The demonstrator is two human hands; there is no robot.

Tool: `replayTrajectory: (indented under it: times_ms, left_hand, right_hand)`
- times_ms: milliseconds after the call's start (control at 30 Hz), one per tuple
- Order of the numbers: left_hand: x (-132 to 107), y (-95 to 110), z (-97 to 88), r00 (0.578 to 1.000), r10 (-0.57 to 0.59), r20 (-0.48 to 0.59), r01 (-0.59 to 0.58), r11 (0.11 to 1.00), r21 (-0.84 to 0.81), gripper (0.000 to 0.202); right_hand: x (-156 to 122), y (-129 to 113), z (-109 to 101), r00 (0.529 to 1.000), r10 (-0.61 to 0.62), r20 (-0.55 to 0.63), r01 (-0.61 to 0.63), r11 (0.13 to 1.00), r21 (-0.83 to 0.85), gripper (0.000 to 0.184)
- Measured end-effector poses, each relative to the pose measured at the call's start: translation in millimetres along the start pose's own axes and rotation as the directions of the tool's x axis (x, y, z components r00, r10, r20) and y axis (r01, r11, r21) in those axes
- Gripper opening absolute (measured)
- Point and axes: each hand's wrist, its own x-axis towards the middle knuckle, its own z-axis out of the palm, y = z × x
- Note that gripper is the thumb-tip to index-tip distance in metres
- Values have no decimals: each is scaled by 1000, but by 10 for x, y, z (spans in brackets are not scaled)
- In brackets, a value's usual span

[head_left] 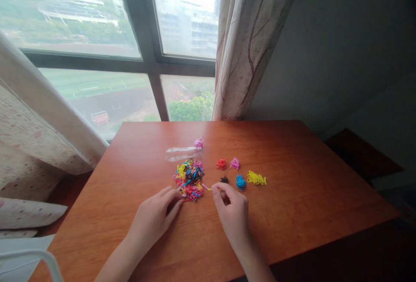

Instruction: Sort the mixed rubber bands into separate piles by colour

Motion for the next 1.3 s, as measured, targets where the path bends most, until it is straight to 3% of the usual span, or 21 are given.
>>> replayTrajectory:
  times_ms: [133, 267, 433, 600, 833, 1033, 1167, 1300]
  left_hand:
    - [0, -17, 15, 1000, -4, 12, 4, 1000, 15, 20]
    - [1, -39, 35, 1000, -5, 16, 5, 1000, 10, 20]
    - [8, -34, 30, 1000, -7, 10, 7, 1000, -6, 20]
    - [11, -20, 17, 1000, -14, 7, 14, 1000, -5, 19]
    - [-6, -30, 13, 1000, -17, 12, 17, 1000, -11, 21]
    - [4, -1, -5, 1000, -6, 0, 6, 999, -38, 20]
    - [-7, -6, -17, 1000, -5, -2, 5, 997, -79, 19]
    - [-11, -9, -37, 1000, 3, -20, -6, 988, -152, 17]
  right_hand:
    - [60, 318, -419, 989, 78, -128, -92, 990, -104, 33]
    - [174, 760, -865, 939, 206, -276, -272, 936, -223, 44]
    - [247, 1040, -1111, 906, 265, -330, -367, 881, -299, 51]
    - [256, 1088, -1080, 896, 248, -368, -365, 883, -294, 53]
    - [214, 1104, -1050, 954, 169, -247, -259, 882, -394, 48]
    - [130, 1015, -1036, 959, 97, -268, -208, 880, -427, 49]
    - [65, 796, -830, 976, 45, -213, -119, 931, -346, 41]
    - [-37, 485, -456, 999, -36, -8, 33, 975, -220, 32]
